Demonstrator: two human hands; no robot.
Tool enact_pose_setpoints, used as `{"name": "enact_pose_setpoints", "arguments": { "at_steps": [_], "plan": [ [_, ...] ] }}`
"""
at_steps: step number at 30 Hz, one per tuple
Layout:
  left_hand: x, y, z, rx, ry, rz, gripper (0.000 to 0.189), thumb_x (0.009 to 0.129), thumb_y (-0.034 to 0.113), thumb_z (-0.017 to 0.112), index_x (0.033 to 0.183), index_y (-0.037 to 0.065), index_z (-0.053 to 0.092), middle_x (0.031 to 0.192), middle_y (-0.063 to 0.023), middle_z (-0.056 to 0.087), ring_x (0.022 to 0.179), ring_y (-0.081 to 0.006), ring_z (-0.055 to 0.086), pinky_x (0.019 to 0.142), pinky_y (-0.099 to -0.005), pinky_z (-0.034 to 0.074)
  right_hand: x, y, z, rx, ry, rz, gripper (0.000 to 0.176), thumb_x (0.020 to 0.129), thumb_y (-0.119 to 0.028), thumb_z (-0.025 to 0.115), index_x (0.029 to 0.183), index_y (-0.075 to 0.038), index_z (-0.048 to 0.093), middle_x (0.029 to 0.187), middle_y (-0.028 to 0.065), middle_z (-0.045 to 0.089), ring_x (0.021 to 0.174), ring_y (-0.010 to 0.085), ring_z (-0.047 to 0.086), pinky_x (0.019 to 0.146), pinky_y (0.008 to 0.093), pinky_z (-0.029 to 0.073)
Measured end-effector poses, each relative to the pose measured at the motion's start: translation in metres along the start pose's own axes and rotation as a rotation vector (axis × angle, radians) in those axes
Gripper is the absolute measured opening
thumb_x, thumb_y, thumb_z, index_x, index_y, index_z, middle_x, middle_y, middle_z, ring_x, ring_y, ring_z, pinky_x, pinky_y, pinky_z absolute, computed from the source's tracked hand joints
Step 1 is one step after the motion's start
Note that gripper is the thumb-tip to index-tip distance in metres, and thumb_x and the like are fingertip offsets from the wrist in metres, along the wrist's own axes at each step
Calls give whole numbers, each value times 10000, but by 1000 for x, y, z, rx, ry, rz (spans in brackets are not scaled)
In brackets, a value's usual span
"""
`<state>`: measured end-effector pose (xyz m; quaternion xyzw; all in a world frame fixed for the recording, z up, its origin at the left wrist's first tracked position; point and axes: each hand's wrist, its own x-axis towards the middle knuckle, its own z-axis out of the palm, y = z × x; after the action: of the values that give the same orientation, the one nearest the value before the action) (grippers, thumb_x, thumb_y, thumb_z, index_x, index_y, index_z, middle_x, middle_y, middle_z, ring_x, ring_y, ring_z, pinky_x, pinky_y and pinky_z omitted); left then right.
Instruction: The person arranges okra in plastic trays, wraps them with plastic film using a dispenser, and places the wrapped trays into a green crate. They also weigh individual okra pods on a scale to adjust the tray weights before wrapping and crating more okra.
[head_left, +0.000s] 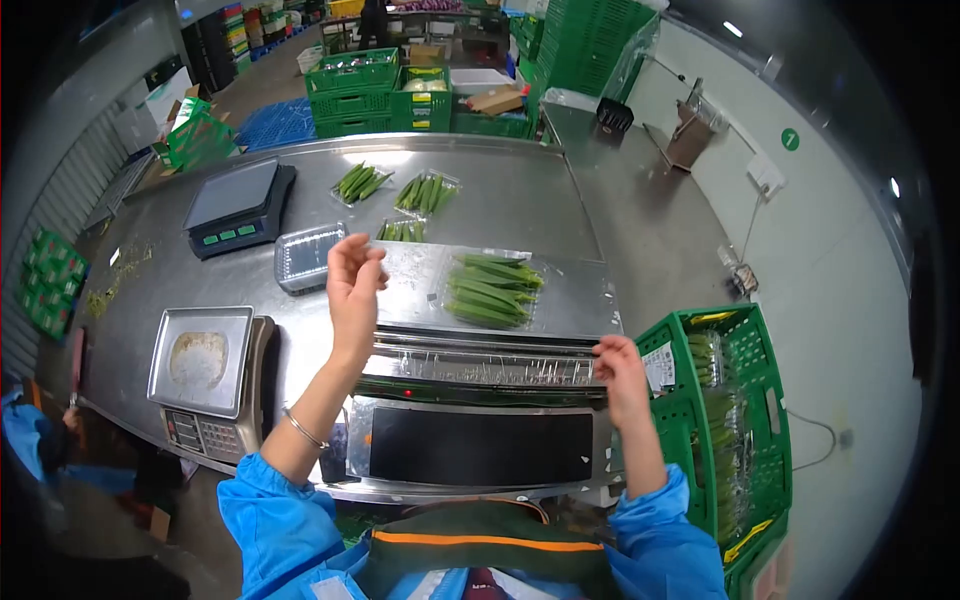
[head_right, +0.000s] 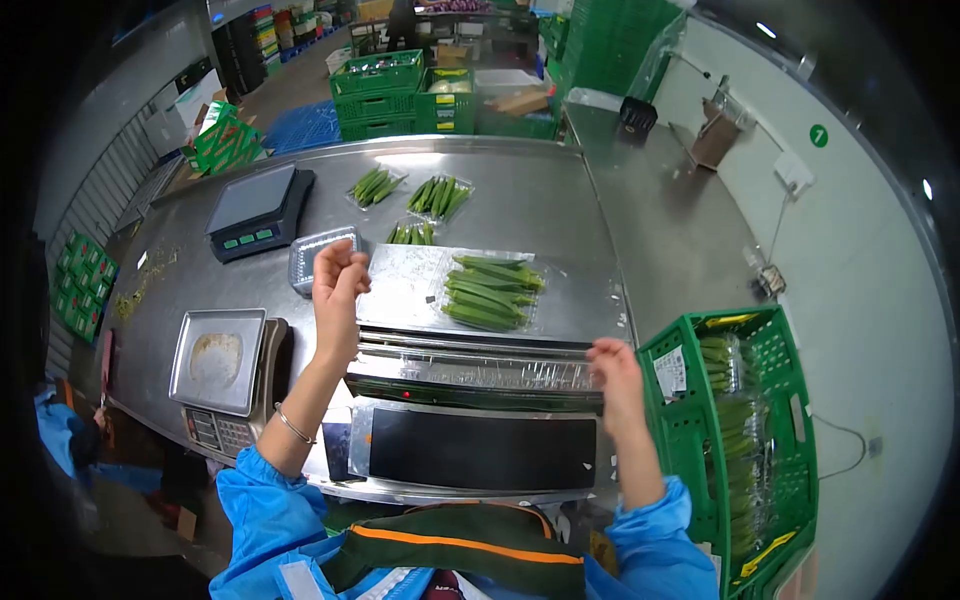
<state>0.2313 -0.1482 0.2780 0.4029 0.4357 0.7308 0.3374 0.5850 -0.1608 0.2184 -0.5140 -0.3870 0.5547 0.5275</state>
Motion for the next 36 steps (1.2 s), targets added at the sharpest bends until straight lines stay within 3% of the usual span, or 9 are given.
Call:
{"name": "enact_pose_setpoints", "arguments": {
  "at_steps": [6, 12, 14, 20, 21, 23, 26, 31, 36],
  "plan": [
    [23, -106, -46, 861, -470, -221, 398, 773, 170, 562, 1147, 36, 538, 1092, -190, 555, 928, -272, 570, 841, -346, 453, 79, 2, -1, -419, -133, -89, 279, 824, -69, 501, 1098, -16, 525, 976, 53, 582, 836, 115, 550, 758, 229, 432],
    [30, -143, -25, 756, -422, -282, 429, 803, 200, 550, 1194, 30, 506, 1066, -184, 566, 868, -249, 588, 812, -336, 464, 138, 7, 42, -680, -266, -444, 228, 796, -108, 552, 1011, -48, 600, 968, 91, 608, 907, 179, 574, 784, 275, 447],
    [25, -141, -18, 844, -445, -213, 400, 851, 110, 526, 1233, 7, 467, 1054, -111, 583, 784, -153, 598, 671, -258, 488, 152, -4, 69, -750, -330, -456, 178, 787, -146, 575, 935, -65, 631, 907, 81, 620, 888, 202, 576, 771, 296, 442],
    [18, -151, -21, 715, -408, -241, 366, 819, 155, 558, 1161, 25, 543, 990, -191, 619, 830, -250, 619, 770, -328, 482, 177, 10, 118, -1215, -379, -617, 141, 762, -248, 626, 736, -114, 660, 697, 31, 596, 740, 216, 544, 753, 365, 360],
    [19, -144, -16, 755, -418, -273, 348, 856, 129, 552, 1171, -16, 535, 926, -119, 641, 796, -138, 599, 710, -257, 475, 178, 17, 120, -1218, -361, -687, 141, 756, -255, 632, 729, -119, 659, 686, 29, 587, 727, 215, 536, 759, 372, 345],
    [23, -145, -16, 784, -430, -287, 351, 858, 133, 554, 1173, -21, 532, 876, -103, 642, 757, -121, 586, 687, -250, 469, 189, 27, 119, -1209, -248, -876, 162, 750, -260, 649, 725, -101, 653, 646, 28, 576, 646, 177, 525, 678, 331, 369],
    [20, -138, -12, 747, -424, -339, 371, 812, 151, 565, 1148, -4, 548, 859, -156, 649, 754, -228, 624, 723, -309, 480, 189, -2, 106, -754, -200, -399, 226, 774, -255, 647, 693, -46, 621, 585, -12, 524, 570, 81, 456, 559, 246, 349],
    [17, -138, -10, 736, -440, -321, 389, 801, 147, 576, 1149, -24, 538, 806, -139, 641, 710, -213, 609, 708, -311, 480, 199, -10, 36, -741, 95, -197, 255, 762, -256, 658, 767, -1, 636, 660, 83, 604, 626, 139, 556, 600, 251, 443],
    [12, -135, 2, 775, -525, -309, 407, 788, 151, 585, 1152, -25, 535, 795, -136, 642, 689, -234, 607, 718, -335, 479, 180, 33, 7, -1041, 170, -658, 328, 779, -286, 640, 1011, -56, 618, 1028, 126, 576, 980, 223, 521, 815, 357, 402]
  ]
}}
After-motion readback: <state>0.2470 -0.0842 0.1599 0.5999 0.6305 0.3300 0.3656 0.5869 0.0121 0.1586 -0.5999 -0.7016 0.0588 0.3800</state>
